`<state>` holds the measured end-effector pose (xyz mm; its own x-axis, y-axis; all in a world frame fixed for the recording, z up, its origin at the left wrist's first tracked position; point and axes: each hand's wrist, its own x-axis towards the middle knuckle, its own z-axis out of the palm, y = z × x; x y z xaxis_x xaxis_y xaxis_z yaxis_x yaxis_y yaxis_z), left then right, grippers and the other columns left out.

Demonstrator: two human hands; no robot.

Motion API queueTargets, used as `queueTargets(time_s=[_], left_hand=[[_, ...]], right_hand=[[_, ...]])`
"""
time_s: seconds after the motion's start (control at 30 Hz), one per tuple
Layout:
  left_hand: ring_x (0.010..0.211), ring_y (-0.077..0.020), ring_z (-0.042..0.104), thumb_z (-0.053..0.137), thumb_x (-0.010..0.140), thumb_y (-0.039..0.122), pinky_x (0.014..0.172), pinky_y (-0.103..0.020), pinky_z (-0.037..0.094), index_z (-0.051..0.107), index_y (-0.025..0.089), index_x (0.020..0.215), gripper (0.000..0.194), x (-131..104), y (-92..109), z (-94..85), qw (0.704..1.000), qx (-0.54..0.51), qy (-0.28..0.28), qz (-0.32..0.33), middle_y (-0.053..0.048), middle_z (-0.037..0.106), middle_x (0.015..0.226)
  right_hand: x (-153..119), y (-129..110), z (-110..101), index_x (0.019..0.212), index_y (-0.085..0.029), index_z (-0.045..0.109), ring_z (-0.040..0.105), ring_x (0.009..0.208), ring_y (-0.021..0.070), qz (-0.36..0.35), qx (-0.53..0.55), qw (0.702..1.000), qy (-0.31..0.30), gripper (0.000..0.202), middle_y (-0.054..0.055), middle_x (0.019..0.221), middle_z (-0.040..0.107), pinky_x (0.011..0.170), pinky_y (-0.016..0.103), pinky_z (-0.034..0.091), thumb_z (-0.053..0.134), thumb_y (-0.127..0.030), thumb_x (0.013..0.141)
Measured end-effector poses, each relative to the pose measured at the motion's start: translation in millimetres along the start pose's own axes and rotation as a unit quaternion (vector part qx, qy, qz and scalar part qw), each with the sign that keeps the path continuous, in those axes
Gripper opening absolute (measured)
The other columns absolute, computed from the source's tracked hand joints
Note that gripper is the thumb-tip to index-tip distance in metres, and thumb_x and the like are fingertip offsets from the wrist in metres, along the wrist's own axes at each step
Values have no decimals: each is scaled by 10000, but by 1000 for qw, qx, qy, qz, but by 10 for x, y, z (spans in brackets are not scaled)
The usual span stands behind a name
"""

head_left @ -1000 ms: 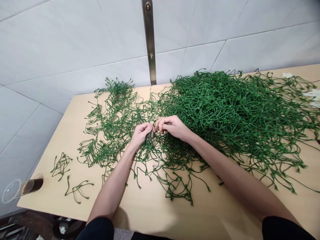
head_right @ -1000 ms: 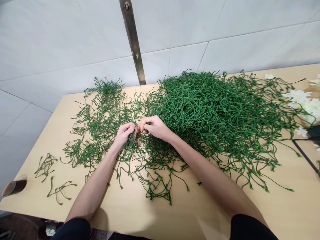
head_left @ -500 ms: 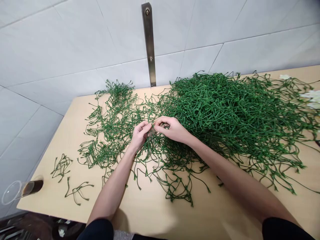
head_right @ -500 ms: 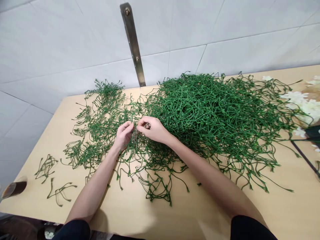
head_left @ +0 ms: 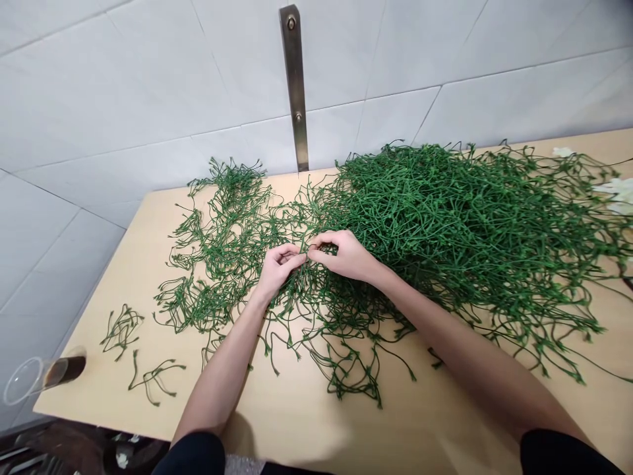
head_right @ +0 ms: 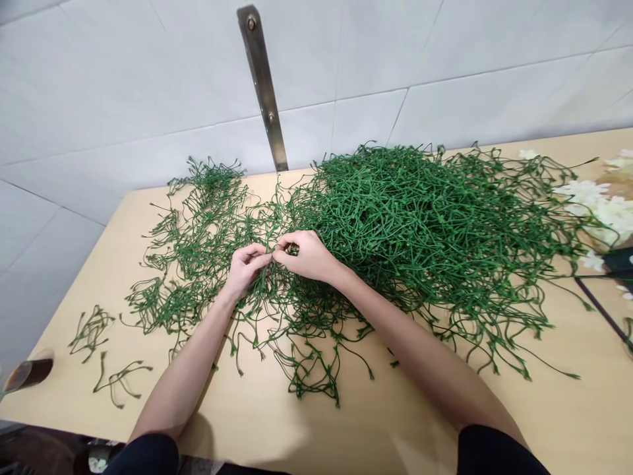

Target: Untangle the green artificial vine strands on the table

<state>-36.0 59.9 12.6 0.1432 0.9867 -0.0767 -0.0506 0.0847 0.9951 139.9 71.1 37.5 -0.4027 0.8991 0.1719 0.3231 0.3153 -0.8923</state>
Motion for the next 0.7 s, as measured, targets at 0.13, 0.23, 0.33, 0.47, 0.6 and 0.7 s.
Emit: queueTargets(time_s=[0.13, 0.23, 0.33, 0.47, 0.6, 0.7], left_hand=[[485, -65, 424, 841, 575, 389, 484, -210, 333, 618, 149, 624, 332, -3, 11, 16, 1000, 9, -3, 9, 51, 514, 535], [514, -78, 443, 842, 584, 442, 514, -221, 366, 616, 153, 642, 371, -8, 20, 24, 1000, 16, -13, 18, 46, 515, 559], [543, -88, 452, 801, 640, 518, 541, -226, 375, 612, 154, 663, 412, -19, 37, 23, 998, 44, -46, 29, 34, 536, 592], [568, -100, 448, 692, 767, 558, 564, -232, 354, 624, 145, 656, 432, -37, 64, 12, 990, 93, -103, 35, 15, 555, 604], [595, -113, 479, 688, 777, 559, 599, -239, 370, 648, 141, 680, 431, -44, 65, 11, 988, 86, -128, 33, 3, 579, 614], [578, -106, 473, 706, 755, 577, 583, -232, 365, 642, 140, 693, 447, -39, 44, 8, 988, 72, -137, 27, 7, 575, 613]], right_hand=[[1, 13, -12, 606, -173, 596, 507, 660, 132, -4, -30, 999, -30, 173, -8, 639, 599, 692, 264, 389, 516, -191, 759], [9, 21, -28, 527, -174, 529, 441, 614, 122, -6, -48, 997, -60, 239, -19, 559, 518, 644, 263, 341, 481, -192, 761], [17, 37, -36, 550, -168, 575, 461, 629, 128, 3, -14, 998, -62, 230, -9, 574, 545, 641, 259, 346, 479, -208, 755], [15, 68, -5, 563, -156, 638, 439, 582, 121, 32, 50, 997, -53, 238, -6, 546, 534, 587, 259, 337, 494, -248, 728], [8, 94, 53, 504, -159, 624, 398, 523, 109, 54, 93, 994, -32, 222, -11, 497, 514, 526, 261, 298, 519, -246, 680], [11, 111, 83, 483, -168, 594, 461, 545, 121, 56, 127, 990, -26, 209, 5, 530, 573, 556, 264, 348, 517, -225, 668]])
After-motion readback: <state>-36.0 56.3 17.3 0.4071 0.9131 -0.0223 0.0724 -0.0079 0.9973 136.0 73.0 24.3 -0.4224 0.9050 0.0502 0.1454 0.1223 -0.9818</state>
